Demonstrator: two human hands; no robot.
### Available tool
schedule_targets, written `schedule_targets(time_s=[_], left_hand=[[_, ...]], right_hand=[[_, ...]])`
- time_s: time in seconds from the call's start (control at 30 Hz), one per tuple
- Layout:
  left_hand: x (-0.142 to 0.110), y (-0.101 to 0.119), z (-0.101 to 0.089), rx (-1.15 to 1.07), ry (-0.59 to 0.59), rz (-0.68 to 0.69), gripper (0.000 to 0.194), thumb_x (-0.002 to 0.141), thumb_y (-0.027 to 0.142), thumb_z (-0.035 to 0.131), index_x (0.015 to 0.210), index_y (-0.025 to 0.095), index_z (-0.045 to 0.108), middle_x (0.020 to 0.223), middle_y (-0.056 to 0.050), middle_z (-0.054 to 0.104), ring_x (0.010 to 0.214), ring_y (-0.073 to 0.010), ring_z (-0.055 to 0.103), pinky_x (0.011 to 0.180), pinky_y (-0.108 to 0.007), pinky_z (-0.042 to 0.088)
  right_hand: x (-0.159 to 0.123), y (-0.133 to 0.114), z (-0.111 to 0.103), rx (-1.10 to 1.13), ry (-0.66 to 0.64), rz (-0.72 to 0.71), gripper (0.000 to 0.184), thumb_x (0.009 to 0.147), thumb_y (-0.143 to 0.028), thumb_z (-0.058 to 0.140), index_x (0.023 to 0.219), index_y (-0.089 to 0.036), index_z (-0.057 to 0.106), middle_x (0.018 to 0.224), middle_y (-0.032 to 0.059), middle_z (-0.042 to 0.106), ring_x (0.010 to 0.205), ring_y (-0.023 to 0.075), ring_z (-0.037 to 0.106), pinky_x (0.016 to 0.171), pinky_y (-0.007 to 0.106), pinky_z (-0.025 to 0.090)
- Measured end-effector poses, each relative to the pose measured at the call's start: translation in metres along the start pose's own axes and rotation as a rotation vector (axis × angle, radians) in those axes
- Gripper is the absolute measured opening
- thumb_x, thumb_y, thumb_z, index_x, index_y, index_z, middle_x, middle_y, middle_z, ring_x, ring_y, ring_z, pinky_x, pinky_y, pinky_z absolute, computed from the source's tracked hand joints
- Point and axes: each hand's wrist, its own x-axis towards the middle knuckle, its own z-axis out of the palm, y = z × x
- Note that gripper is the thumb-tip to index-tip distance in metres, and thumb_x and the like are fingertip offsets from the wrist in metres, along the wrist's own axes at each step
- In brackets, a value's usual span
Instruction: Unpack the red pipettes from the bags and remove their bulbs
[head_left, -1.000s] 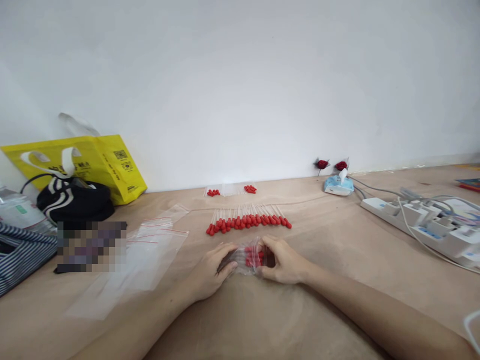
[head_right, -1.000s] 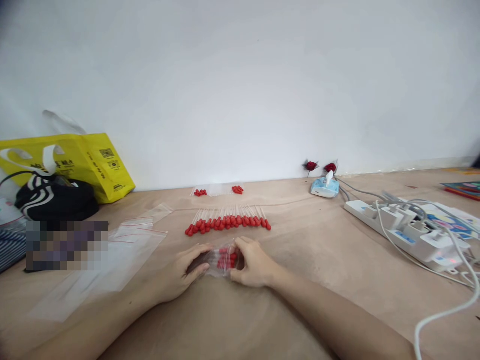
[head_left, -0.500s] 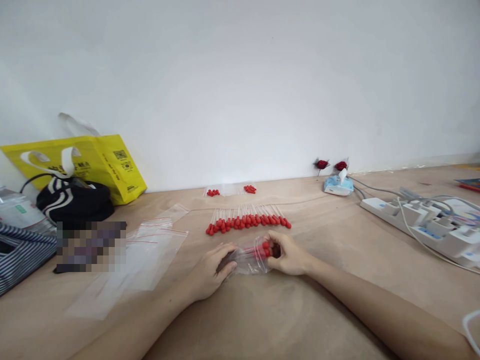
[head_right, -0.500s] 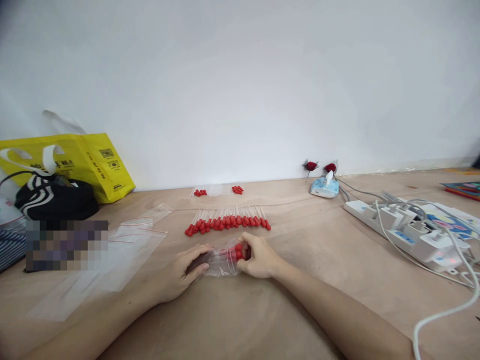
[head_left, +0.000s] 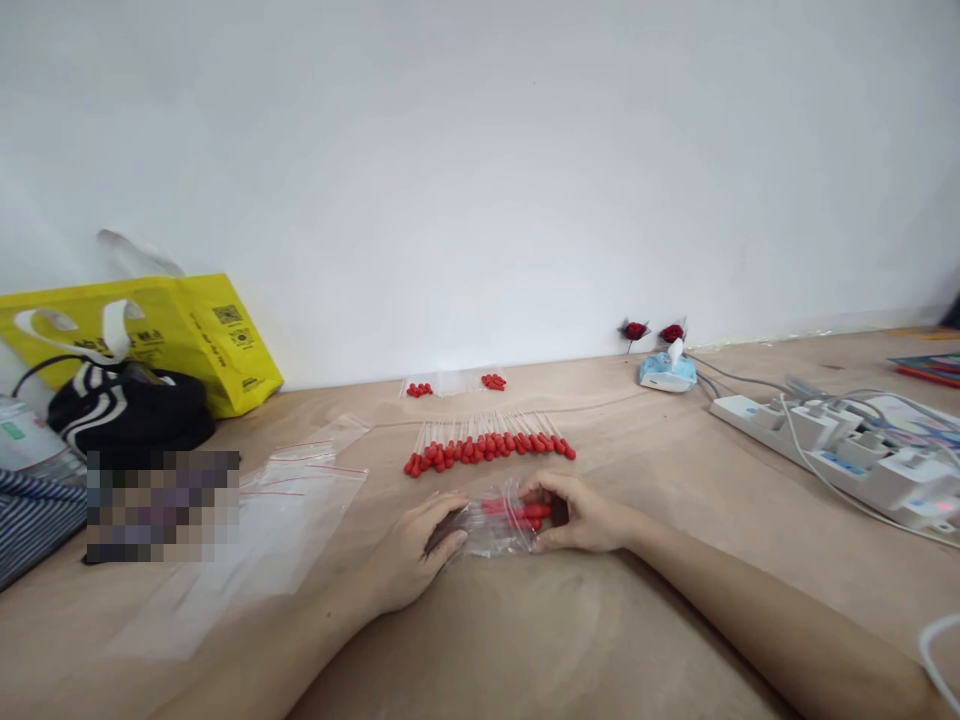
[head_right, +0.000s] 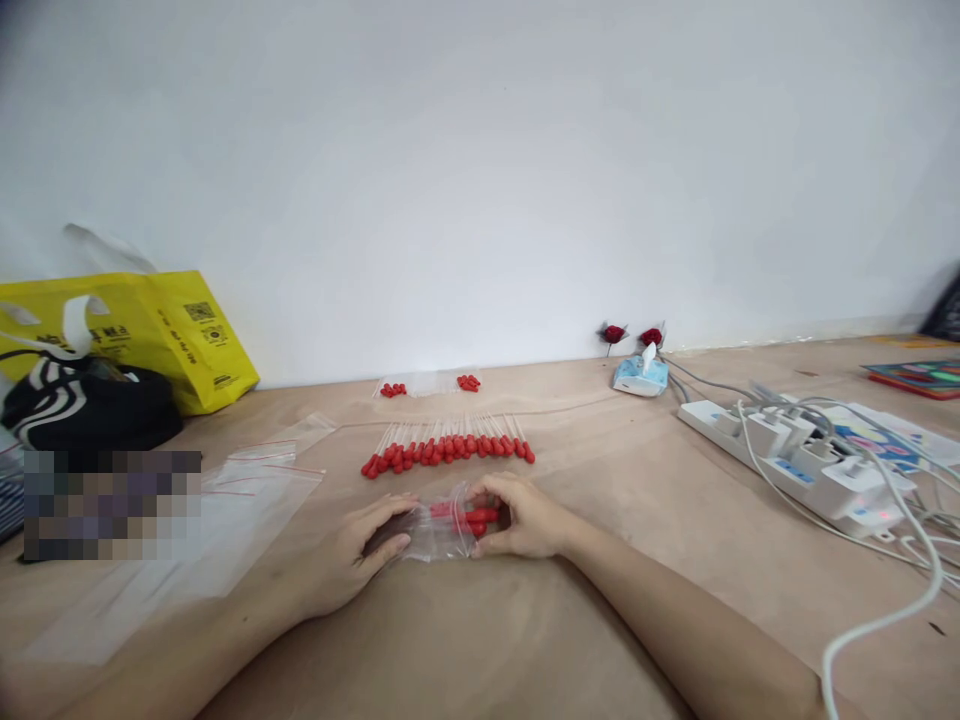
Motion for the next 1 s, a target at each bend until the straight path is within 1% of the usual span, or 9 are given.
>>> schedule_targets(time_s=[0.1, 0.27, 0.37, 0.47, 0.63, 0.73, 0.87, 0.93, 1.0], left_hand=[[0.000, 0.001, -0.002, -0.001, -0.001, -0.009, 0.032, 0.081, 0.029, 0.044, 0.111, 0.020, 0.050, 0.116, -0.007, 0.056, 0.107, -0.0209, 0.051, 0.092, -0.037, 0.040], [0.000, 0.002, -0.002, -0.006, -0.002, -0.016, 0.032, 0.081, 0.030, 0.044, 0.110, 0.020, 0.051, 0.117, -0.007, 0.055, 0.107, -0.0211, 0.050, 0.092, -0.038, 0.040], [0.000, 0.001, -0.002, -0.011, 0.002, -0.011, 0.032, 0.081, 0.030, 0.045, 0.111, 0.020, 0.050, 0.117, -0.007, 0.055, 0.107, -0.0211, 0.050, 0.092, -0.038, 0.040], [0.000, 0.003, -0.003, -0.004, -0.002, -0.007, 0.032, 0.081, 0.030, 0.045, 0.111, 0.021, 0.050, 0.117, -0.006, 0.056, 0.106, -0.0206, 0.051, 0.092, -0.037, 0.040], [0.000, 0.004, -0.004, 0.030, -0.006, -0.013, 0.033, 0.081, 0.031, 0.045, 0.111, 0.021, 0.050, 0.117, -0.006, 0.055, 0.109, -0.0214, 0.049, 0.096, -0.040, 0.036], [0.000, 0.003, -0.003, 0.017, -0.003, -0.001, 0.033, 0.081, 0.031, 0.044, 0.112, 0.022, 0.050, 0.116, -0.006, 0.056, 0.108, -0.0209, 0.049, 0.093, -0.039, 0.039], [-0.001, 0.001, -0.002, -0.012, 0.007, 0.008, 0.033, 0.081, 0.031, 0.045, 0.112, 0.022, 0.050, 0.116, -0.006, 0.056, 0.107, -0.0210, 0.050, 0.093, -0.038, 0.039], [-0.001, 0.001, -0.003, -0.017, 0.007, 0.016, 0.032, 0.081, 0.031, 0.045, 0.112, 0.022, 0.050, 0.116, -0.005, 0.056, 0.106, -0.0205, 0.050, 0.092, -0.037, 0.040], [-0.001, 0.003, -0.003, -0.012, 0.010, 0.013, 0.032, 0.081, 0.030, 0.045, 0.111, 0.023, 0.051, 0.116, -0.005, 0.055, 0.106, -0.0201, 0.050, 0.091, -0.036, 0.040]], right_hand=[[0.003, 0.003, 0.003, 0.089, -0.015, 0.023, 0.033, 0.062, -0.035, 0.069, 0.087, -0.016, 0.058, 0.074, -0.0011, 0.055, 0.065, 0.0101, 0.050, 0.060, 0.022, 0.041], [0.001, 0.011, -0.005, 0.206, -0.054, 0.099, 0.034, 0.066, -0.037, 0.066, 0.092, -0.016, 0.059, 0.059, -0.0049, 0.051, 0.051, 0.0065, 0.044, 0.048, 0.019, 0.037], [-0.002, 0.016, -0.017, 0.254, -0.031, 0.166, 0.034, 0.066, -0.038, 0.065, 0.089, -0.015, 0.058, 0.060, -0.0040, 0.054, 0.050, 0.0057, 0.046, 0.047, 0.018, 0.037], [-0.004, 0.023, -0.029, 0.379, 0.009, 0.242, 0.035, 0.064, -0.039, 0.066, 0.086, -0.014, 0.057, 0.063, -0.0020, 0.059, 0.052, 0.0068, 0.052, 0.050, 0.020, 0.042], [-0.013, 0.037, -0.057, 0.482, 0.078, 0.339, 0.030, 0.058, -0.032, 0.069, 0.080, -0.014, 0.057, 0.064, 0.0000, 0.063, 0.051, 0.0087, 0.055, 0.049, 0.022, 0.045], [-0.019, 0.047, -0.076, 0.483, 0.209, 0.360, 0.026, 0.057, -0.031, 0.069, 0.075, -0.015, 0.058, 0.064, 0.0001, 0.063, 0.046, 0.0079, 0.053, 0.046, 0.022, 0.042], [-0.013, 0.058, -0.085, 0.431, 0.604, 0.294, 0.029, 0.058, -0.036, 0.067, 0.078, -0.017, 0.057, 0.070, 0.0022, 0.064, 0.050, 0.0088, 0.053, 0.050, 0.024, 0.044], [-0.003, 0.059, -0.080, 0.308, 0.777, 0.252, 0.030, 0.062, -0.038, 0.063, 0.083, -0.017, 0.056, 0.076, 0.0045, 0.064, 0.054, 0.0107, 0.055, 0.054, 0.027, 0.046], [0.007, 0.059, -0.072, 0.074, 0.843, 0.193, 0.026, 0.068, -0.037, 0.057, 0.086, -0.017, 0.057, 0.080, 0.0060, 0.063, 0.059, 0.0126, 0.055, 0.058, 0.029, 0.048]])
